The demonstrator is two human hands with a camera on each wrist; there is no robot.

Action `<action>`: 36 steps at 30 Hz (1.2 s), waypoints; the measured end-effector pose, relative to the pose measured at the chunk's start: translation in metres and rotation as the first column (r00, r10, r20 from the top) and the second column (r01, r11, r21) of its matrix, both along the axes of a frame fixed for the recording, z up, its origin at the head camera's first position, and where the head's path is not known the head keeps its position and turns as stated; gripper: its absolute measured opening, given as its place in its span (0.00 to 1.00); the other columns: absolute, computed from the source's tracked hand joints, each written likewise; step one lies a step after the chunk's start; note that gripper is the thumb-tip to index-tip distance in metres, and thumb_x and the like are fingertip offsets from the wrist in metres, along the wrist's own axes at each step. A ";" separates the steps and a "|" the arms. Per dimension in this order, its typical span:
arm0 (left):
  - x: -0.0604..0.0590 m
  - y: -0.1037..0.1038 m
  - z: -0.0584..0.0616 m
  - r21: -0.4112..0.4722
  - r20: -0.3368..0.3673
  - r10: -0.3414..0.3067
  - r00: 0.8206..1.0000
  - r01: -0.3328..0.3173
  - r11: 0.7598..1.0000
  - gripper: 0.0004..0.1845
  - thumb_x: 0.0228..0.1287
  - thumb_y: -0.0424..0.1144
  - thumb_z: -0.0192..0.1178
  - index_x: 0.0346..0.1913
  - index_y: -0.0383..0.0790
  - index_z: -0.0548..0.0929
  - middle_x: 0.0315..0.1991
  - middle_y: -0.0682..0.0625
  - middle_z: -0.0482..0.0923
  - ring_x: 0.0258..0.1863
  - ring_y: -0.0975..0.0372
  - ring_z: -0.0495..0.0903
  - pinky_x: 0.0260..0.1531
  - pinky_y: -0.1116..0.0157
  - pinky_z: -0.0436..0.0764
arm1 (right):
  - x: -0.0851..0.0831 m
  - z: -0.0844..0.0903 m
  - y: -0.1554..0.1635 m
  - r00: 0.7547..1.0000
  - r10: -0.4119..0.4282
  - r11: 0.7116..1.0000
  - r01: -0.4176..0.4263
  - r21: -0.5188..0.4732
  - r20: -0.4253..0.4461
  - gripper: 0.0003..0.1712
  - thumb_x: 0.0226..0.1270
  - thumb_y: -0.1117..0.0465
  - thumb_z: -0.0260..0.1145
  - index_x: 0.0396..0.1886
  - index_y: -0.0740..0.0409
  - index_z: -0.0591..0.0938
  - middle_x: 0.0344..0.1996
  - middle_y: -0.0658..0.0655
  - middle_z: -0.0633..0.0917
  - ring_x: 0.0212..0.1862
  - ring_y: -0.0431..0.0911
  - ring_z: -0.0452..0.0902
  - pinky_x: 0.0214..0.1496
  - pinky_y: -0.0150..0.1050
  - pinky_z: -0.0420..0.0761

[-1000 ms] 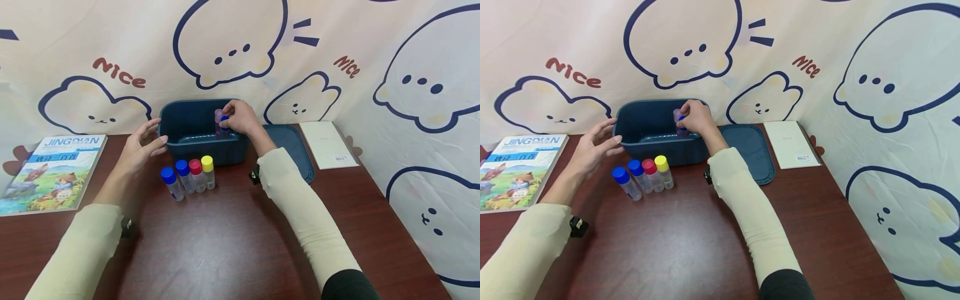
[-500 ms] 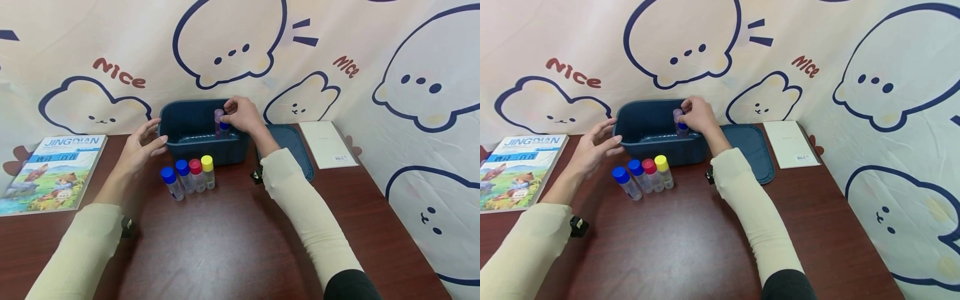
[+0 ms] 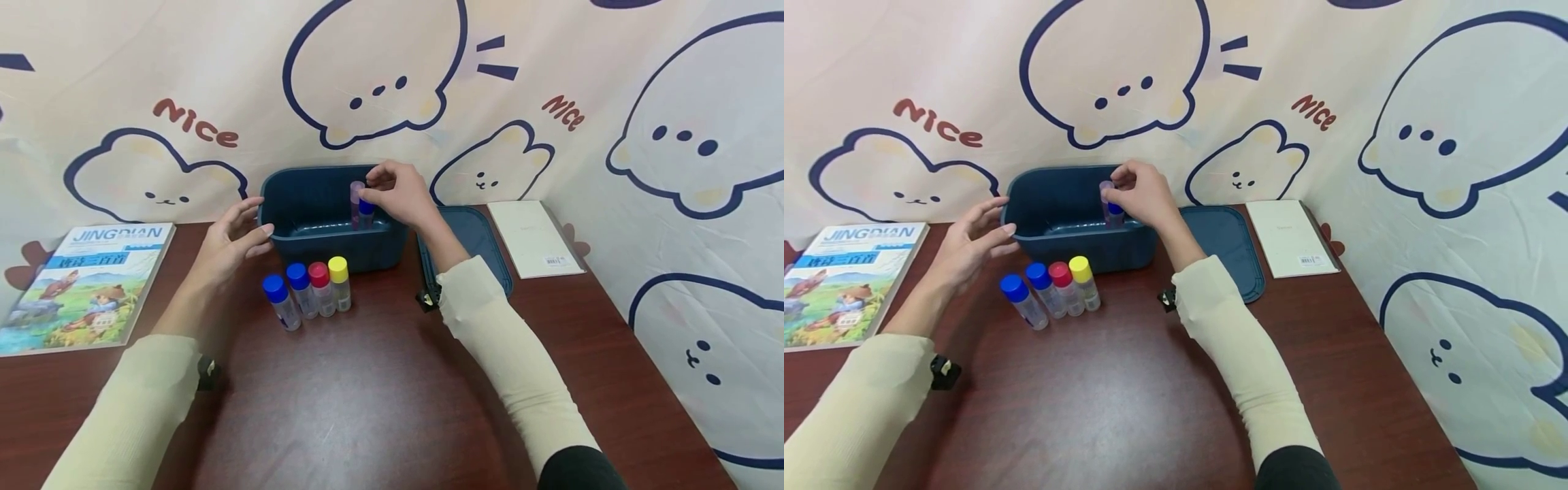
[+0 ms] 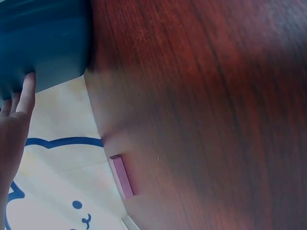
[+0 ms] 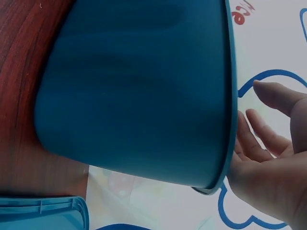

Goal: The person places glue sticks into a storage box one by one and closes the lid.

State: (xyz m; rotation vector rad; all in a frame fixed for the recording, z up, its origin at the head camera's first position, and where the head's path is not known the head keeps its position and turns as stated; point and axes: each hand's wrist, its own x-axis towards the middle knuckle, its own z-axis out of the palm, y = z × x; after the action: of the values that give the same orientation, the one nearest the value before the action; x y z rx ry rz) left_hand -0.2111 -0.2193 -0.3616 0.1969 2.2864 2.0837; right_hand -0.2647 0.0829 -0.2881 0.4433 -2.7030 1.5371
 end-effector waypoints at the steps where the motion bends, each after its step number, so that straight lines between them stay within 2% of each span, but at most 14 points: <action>1: 0.000 0.000 0.000 -0.007 0.004 0.003 1.000 -0.003 1.000 0.37 0.71 0.46 0.64 0.78 0.50 0.61 0.77 0.40 0.59 0.67 0.46 0.70 0.51 0.69 0.81 | 0.002 0.000 0.001 1.000 0.007 1.000 -0.007 -0.009 -0.008 0.18 0.70 0.60 0.71 0.53 0.66 0.82 0.50 0.60 0.84 0.51 0.50 0.80 0.56 0.38 0.81; 5: 0.001 0.002 -0.002 -0.016 0.011 0.013 1.000 -0.013 1.000 0.36 0.71 0.46 0.64 0.77 0.50 0.62 0.76 0.41 0.60 0.67 0.47 0.71 0.51 0.68 0.81 | 0.010 0.000 0.004 0.999 0.031 0.999 -0.032 -0.023 -0.037 0.18 0.70 0.59 0.71 0.53 0.65 0.82 0.49 0.60 0.84 0.49 0.49 0.80 0.54 0.37 0.81; 8: 0.000 0.002 -0.002 0.001 0.004 0.012 1.000 -0.012 1.000 0.35 0.71 0.44 0.65 0.76 0.49 0.63 0.75 0.40 0.61 0.64 0.52 0.74 0.50 0.69 0.82 | 0.017 0.001 0.007 0.997 0.060 0.997 -0.063 -0.049 -0.052 0.18 0.70 0.59 0.71 0.53 0.65 0.82 0.47 0.58 0.85 0.47 0.48 0.80 0.53 0.37 0.82; 15: 0.000 0.002 -0.002 0.015 -0.005 0.014 1.000 -0.014 1.000 0.35 0.70 0.45 0.65 0.74 0.47 0.63 0.74 0.39 0.62 0.58 0.60 0.77 0.49 0.69 0.82 | 0.026 0.000 0.012 0.981 0.179 0.971 -0.189 -0.144 -0.081 0.17 0.70 0.63 0.69 0.54 0.67 0.81 0.48 0.62 0.85 0.48 0.49 0.81 0.52 0.38 0.83; 20: 0.000 0.003 -0.003 0.019 -0.016 0.011 1.000 -0.010 1.000 0.34 0.70 0.44 0.65 0.74 0.46 0.63 0.73 0.38 0.62 0.60 0.57 0.77 0.49 0.69 0.82 | 0.031 -0.006 0.015 0.969 0.223 0.957 -0.239 -0.165 -0.108 0.16 0.70 0.65 0.69 0.53 0.69 0.81 0.49 0.66 0.84 0.47 0.49 0.82 0.52 0.39 0.84; 26: 0.000 0.003 -0.002 0.026 -0.020 0.007 1.000 -0.006 1.000 0.32 0.70 0.44 0.65 0.72 0.47 0.64 0.73 0.38 0.63 0.62 0.52 0.75 0.50 0.69 0.82 | 0.037 -0.012 0.016 0.953 0.284 0.939 -0.299 -0.171 -0.106 0.15 0.70 0.66 0.69 0.53 0.66 0.82 0.47 0.60 0.85 0.47 0.49 0.82 0.53 0.41 0.84; 33: -0.002 0.002 -0.003 0.067 -0.019 -0.001 1.000 0.002 0.998 0.29 0.71 0.41 0.65 0.70 0.47 0.65 0.71 0.37 0.63 0.61 0.54 0.75 0.49 0.69 0.82 | 0.046 -0.020 0.014 0.912 0.385 0.898 -0.405 -0.172 -0.138 0.15 0.70 0.67 0.69 0.53 0.65 0.82 0.47 0.58 0.86 0.49 0.47 0.83 0.55 0.43 0.84; 36: -0.001 0.001 -0.003 0.079 -0.016 -0.001 1.000 0.002 0.997 0.28 0.71 0.40 0.65 0.69 0.47 0.65 0.71 0.37 0.63 0.61 0.54 0.75 0.48 0.70 0.82 | 0.049 -0.026 0.014 0.894 0.431 0.879 -0.446 -0.169 -0.123 0.14 0.70 0.68 0.68 0.53 0.65 0.82 0.48 0.58 0.87 0.50 0.47 0.84 0.55 0.43 0.84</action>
State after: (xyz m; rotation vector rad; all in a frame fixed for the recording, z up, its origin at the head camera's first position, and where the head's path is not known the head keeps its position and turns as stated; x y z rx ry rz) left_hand -0.2126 -0.2186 -0.3650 0.2182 2.2135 2.1810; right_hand -0.2156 0.0972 -0.3143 1.1498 -2.4657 1.8045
